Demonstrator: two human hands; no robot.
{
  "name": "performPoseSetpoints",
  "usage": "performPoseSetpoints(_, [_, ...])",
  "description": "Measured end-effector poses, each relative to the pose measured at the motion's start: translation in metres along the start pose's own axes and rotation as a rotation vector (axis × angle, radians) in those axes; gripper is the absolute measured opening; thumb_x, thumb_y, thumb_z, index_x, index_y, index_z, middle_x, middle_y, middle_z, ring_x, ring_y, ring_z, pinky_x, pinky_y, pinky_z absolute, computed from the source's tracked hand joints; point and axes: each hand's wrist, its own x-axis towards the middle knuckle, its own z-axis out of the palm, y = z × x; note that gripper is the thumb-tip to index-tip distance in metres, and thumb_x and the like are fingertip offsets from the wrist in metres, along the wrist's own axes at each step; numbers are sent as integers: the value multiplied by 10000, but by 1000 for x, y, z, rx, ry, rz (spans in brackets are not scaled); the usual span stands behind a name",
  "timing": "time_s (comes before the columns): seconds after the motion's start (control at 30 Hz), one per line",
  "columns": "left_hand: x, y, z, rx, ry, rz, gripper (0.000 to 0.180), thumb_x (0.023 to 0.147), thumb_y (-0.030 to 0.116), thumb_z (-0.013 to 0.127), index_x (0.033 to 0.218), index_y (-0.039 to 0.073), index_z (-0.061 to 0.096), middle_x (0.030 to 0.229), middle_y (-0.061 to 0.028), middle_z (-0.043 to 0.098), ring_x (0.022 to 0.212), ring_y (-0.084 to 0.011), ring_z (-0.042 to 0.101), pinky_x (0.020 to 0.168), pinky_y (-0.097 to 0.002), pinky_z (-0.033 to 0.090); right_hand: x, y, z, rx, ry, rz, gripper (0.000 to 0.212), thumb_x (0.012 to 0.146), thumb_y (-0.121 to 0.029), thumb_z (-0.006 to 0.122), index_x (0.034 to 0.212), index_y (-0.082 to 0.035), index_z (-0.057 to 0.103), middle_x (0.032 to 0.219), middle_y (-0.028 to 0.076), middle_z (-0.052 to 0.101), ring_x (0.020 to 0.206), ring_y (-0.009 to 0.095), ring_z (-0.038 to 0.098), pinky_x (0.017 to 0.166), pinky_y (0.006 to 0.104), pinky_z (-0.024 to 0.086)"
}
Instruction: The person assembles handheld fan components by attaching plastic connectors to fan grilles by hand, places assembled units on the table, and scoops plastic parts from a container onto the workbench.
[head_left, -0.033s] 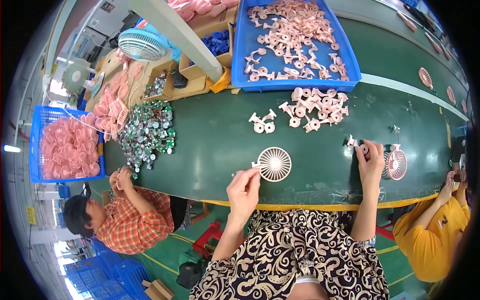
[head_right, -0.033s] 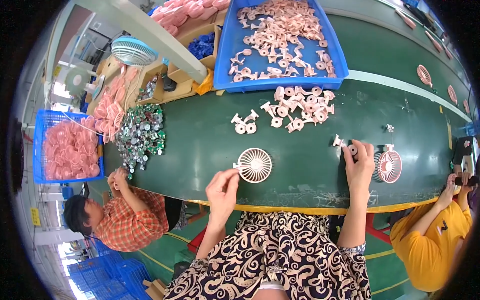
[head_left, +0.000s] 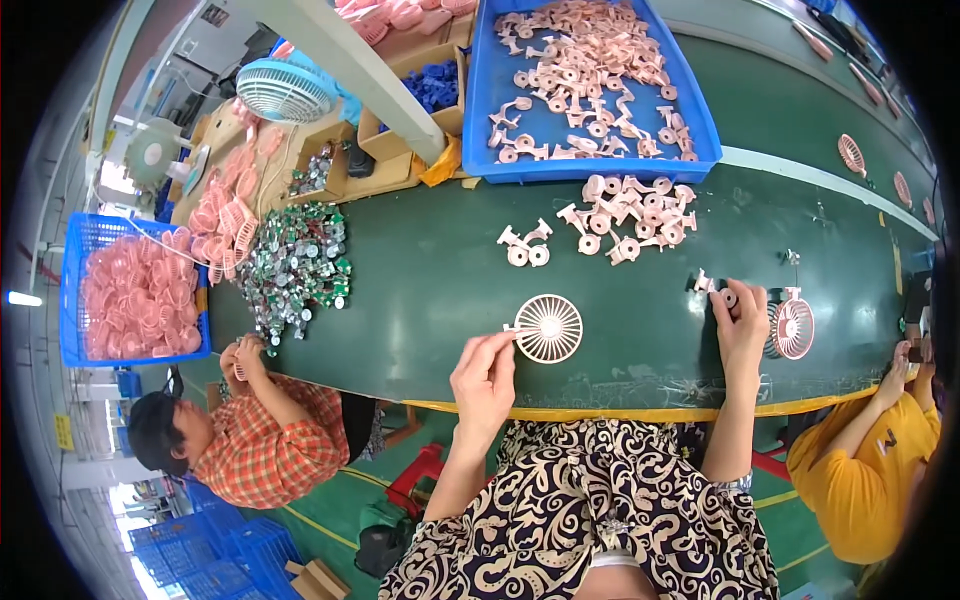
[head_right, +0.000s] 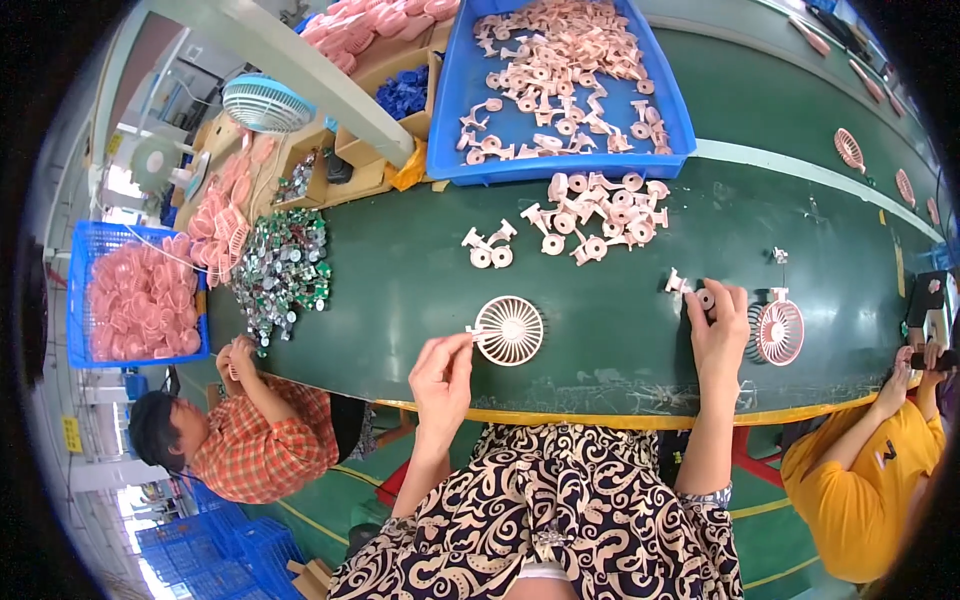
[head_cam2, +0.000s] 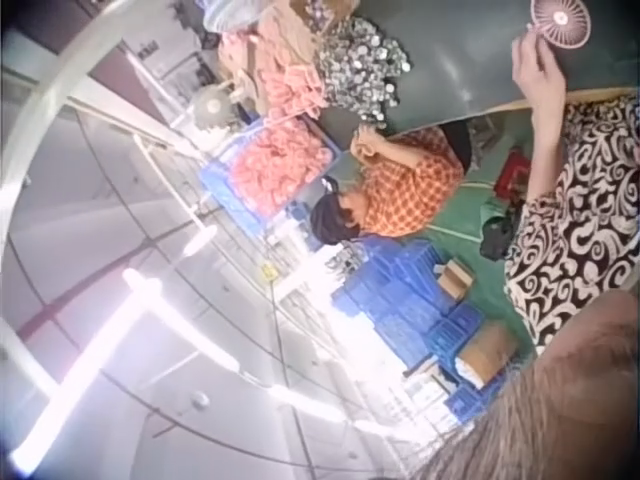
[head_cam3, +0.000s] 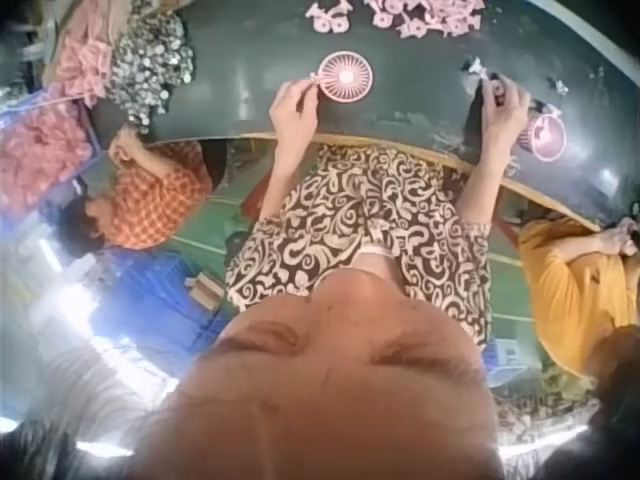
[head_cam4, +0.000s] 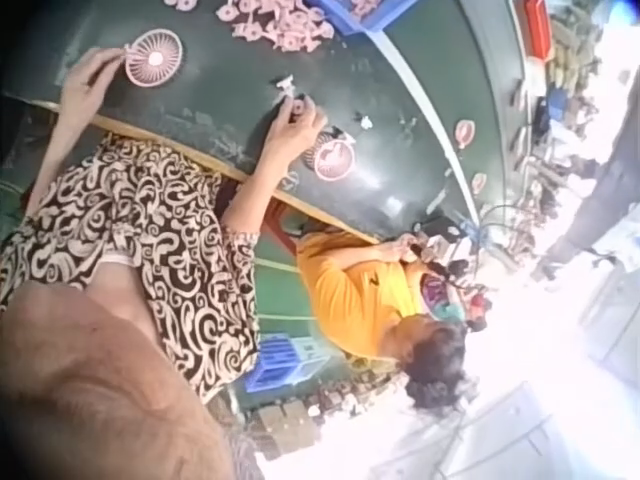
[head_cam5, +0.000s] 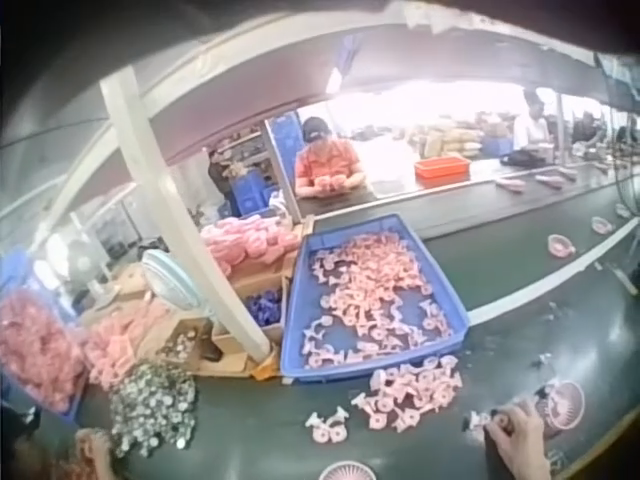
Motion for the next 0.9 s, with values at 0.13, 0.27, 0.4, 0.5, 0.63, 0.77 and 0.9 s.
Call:
performPoseSetpoints(0.13, [6,-9,1,316,-33,35,180,957,102,684,1117,21,698,956,-146,696,833,-337,659,704,-431,533,-2,3,-3,2,0,18,293,867,-92,812,1126,-5,707,949,115,620,663,215,590,628,348,508])
performPoseSetpoints(0.27, [7,-9,-1,447,-107,46,208,954,156,685,1118,28,694,963,-150,700,880,-372,635,765,-480,521,0,2,-3,-1,-21,39,296,868,-94,812,1129,-1,706,962,121,628,662,219,599,631,352,512])
performPoseSetpoints(0.4, [12,-6,0,547,-67,26,156,941,167,711,1032,44,738,902,-118,712,810,-342,621,750,-445,500,2,2,-7,-22,-49,25,310,863,-84,806,1142,-1,701,971,132,631,686,237,633,649,366,529])
performPoseSetpoints(0.5, [12,-9,0,545,-72,41,138,936,172,719,965,43,759,847,-107,715,795,-332,618,733,-434,499,2,-3,-8,-32,-84,39,304,857,-75,799,1134,5,702,948,131,628,688,234,628,646,365,523])
performPoseSetpoints(0.63, [11,-4,4,339,-132,3,117,927,141,730,952,34,769,801,-100,725,795,-289,629,740,-403,506,-5,-41,-5,44,-210,12,302,837,-84,806,1111,-2,707,911,121,640,669,229,635,624,356,527])
performPoseSetpoints(0.77, [6,2,14,116,-190,-100,103,938,112,719,967,27,769,786,-89,727,811,-244,646,756,-372,511,-33,-98,18,338,-290,-254,282,815,-96,827,1069,-39,717,943,115,668,693,232,676,612,338,563])
performPoseSetpoints(0.9, [3,-5,22,39,-225,-67,97,957,95,704,984,18,757,767,-83,710,763,-205,651,715,-343,510,-51,-123,36,315,-357,-458,270,792,-99,825,1020,-62,687,914,92,620,744,266,679,625,367,573])
